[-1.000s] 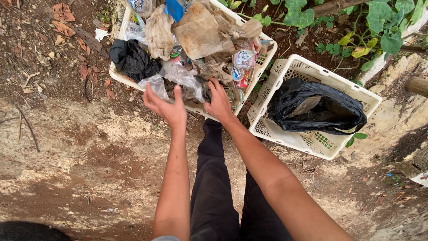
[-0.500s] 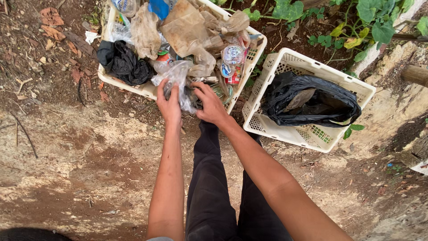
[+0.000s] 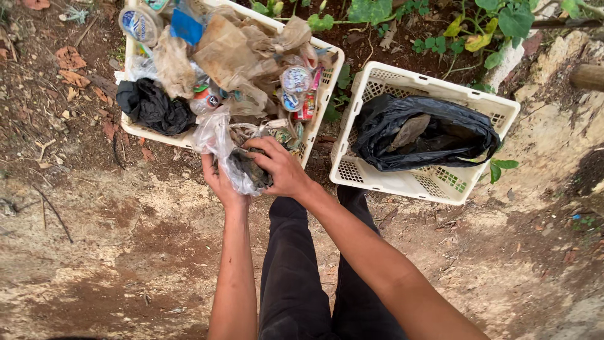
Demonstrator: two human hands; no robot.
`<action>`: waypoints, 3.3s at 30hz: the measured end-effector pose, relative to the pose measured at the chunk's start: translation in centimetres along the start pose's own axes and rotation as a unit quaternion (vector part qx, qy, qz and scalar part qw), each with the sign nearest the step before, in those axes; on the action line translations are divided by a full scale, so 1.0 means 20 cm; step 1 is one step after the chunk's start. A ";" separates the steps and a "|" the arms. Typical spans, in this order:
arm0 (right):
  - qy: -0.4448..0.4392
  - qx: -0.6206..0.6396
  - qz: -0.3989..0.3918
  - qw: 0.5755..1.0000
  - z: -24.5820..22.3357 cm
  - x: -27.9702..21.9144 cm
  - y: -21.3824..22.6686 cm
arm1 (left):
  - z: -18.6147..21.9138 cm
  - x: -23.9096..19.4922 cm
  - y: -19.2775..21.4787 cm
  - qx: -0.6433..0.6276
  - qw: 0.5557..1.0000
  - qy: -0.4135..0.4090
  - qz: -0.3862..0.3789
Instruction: The person sorts trash by hand, moving items from a white crate into a black plastic bag inside another white crate.
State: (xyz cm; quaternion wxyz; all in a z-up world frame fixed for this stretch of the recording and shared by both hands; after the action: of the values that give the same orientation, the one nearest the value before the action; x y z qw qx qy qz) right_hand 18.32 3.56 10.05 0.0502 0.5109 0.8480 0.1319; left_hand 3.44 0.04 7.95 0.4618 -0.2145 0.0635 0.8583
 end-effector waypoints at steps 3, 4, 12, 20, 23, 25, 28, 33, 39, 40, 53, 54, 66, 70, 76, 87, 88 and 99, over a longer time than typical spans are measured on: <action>-0.006 0.013 0.039 0.999 -0.02 -0.08 0.14 | -0.03 -0.06 -0.13 0.032 0.999 -0.012 -0.021; -0.011 0.000 0.051 0.999 -0.01 -0.12 0.21 | -0.06 -0.09 -0.19 0.049 0.998 -0.016 -0.032; -0.071 -0.028 0.183 0.980 0.08 -0.61 0.81 | -0.35 -0.41 -0.84 0.062 0.983 0.004 -0.173; -0.136 -0.047 0.285 0.948 0.26 -1.14 1.20 | -0.64 -0.81 -1.35 0.118 0.956 0.042 -0.265; -0.137 -0.048 0.300 0.943 0.35 -1.30 1.33 | -0.79 -0.96 -1.46 0.120 0.951 0.041 -0.281; -0.135 -0.042 0.303 0.942 0.39 -1.40 1.39 | -0.87 -1.03 -1.52 0.130 0.947 0.033 -0.290; -0.146 -0.021 0.302 0.942 0.46 -1.54 1.46 | -0.98 -1.15 -1.53 0.154 0.935 0.010 -0.320; -0.261 0.082 0.292 0.917 0.74 -1.69 1.42 | -1.18 -1.12 -1.57 0.352 0.890 0.041 -0.287; -0.506 0.422 0.341 0.670 1.45 -1.70 1.18 | -1.31 -0.87 -1.74 0.458 0.828 0.254 -0.200; -0.510 0.491 0.377 0.597 1.54 -1.70 1.18 | -1.34 -0.83 -1.75 0.440 0.834 0.276 -0.187; -0.591 -0.016 0.261 0.763 1.20 -1.56 1.51 | -1.23 -0.73 -1.78 0.738 0.546 0.080 -0.388; -0.566 -0.038 0.304 0.766 1.18 -1.56 1.52 | -1.22 -0.73 -1.77 0.732 0.556 0.111 -0.378; -0.378 0.073 0.520 0.763 1.20 -1.41 1.61 | -1.27 -0.87 -1.74 0.628 0.647 -0.044 -0.430; -0.364 0.098 0.529 0.760 1.41 -1.46 1.59 | -1.28 -0.83 -1.74 0.616 0.647 0.008 -0.449; -0.271 0.040 0.500 0.821 1.18 -1.57 1.51 | -1.30 -0.75 -1.75 0.600 0.693 0.112 -0.383; -0.537 -0.139 0.165 0.816 1.54 -1.79 1.15 | -1.14 -0.70 -1.78 0.661 0.701 -0.020 -0.267; -0.552 -0.140 0.125 0.812 1.58 -1.74 1.18 | -1.10 -0.70 -1.78 0.666 0.696 -0.038 -0.267; -0.455 -0.129 0.118 0.873 1.03 -1.33 1.47 | -1.15 -0.83 -1.72 0.634 0.673 -0.110 -0.363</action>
State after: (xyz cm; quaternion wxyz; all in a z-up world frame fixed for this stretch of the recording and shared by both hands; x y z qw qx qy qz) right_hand 60.57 -3.34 -3.03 0.4800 0.5999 0.6401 -0.0019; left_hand 46.80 -0.26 -2.66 0.7659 0.2198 0.4586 0.3934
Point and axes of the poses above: each hand's wrist, its own x-axis towards the middle knuckle, its own y-axis out of the back of the hand, z = x × y, the point moved 2 cm from there along x, towards the middle knuckle, and after that the axes turned 6 degrees about x, right-handed, at the moved point
